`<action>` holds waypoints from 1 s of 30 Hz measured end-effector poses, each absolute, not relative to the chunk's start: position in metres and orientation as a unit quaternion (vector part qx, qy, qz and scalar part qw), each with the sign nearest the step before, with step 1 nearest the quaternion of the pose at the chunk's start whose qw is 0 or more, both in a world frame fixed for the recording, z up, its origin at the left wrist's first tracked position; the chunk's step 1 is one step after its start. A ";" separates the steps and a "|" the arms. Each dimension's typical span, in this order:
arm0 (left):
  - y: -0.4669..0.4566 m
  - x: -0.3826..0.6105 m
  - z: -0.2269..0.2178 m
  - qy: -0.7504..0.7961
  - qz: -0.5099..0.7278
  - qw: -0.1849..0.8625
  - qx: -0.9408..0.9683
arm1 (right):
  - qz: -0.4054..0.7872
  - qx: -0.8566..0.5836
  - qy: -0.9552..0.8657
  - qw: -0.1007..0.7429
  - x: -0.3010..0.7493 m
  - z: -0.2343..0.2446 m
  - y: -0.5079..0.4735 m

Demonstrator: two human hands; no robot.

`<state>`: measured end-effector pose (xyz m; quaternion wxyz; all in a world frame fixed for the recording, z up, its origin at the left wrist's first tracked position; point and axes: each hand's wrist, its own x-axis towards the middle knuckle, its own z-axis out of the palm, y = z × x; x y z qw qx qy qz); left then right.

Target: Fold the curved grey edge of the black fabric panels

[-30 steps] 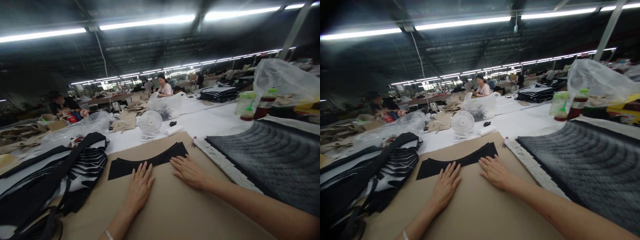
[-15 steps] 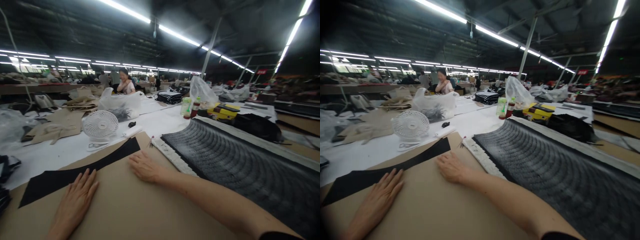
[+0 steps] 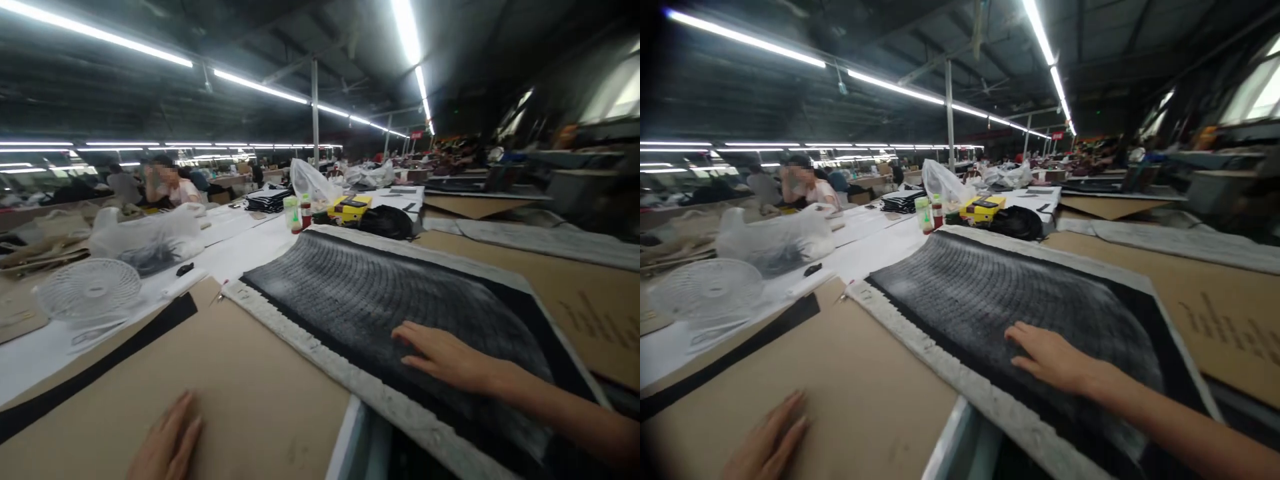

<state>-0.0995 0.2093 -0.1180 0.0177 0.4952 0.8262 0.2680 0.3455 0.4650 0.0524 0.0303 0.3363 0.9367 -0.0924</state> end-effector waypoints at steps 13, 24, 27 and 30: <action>0.360 0.280 -0.005 0.403 0.257 0.176 0.861 | -0.104 0.421 0.900 0.038 0.531 0.069 0.423; 0.348 0.321 -0.018 0.315 0.321 -0.050 0.892 | -0.162 0.423 0.891 0.005 0.537 0.069 0.406; 0.348 0.327 -0.033 0.333 0.264 -0.035 0.905 | -0.088 0.434 0.894 0.062 0.537 0.063 0.396; 0.347 0.327 -0.044 0.356 0.251 -0.011 0.900 | -0.063 0.431 0.897 0.082 0.539 0.055 0.390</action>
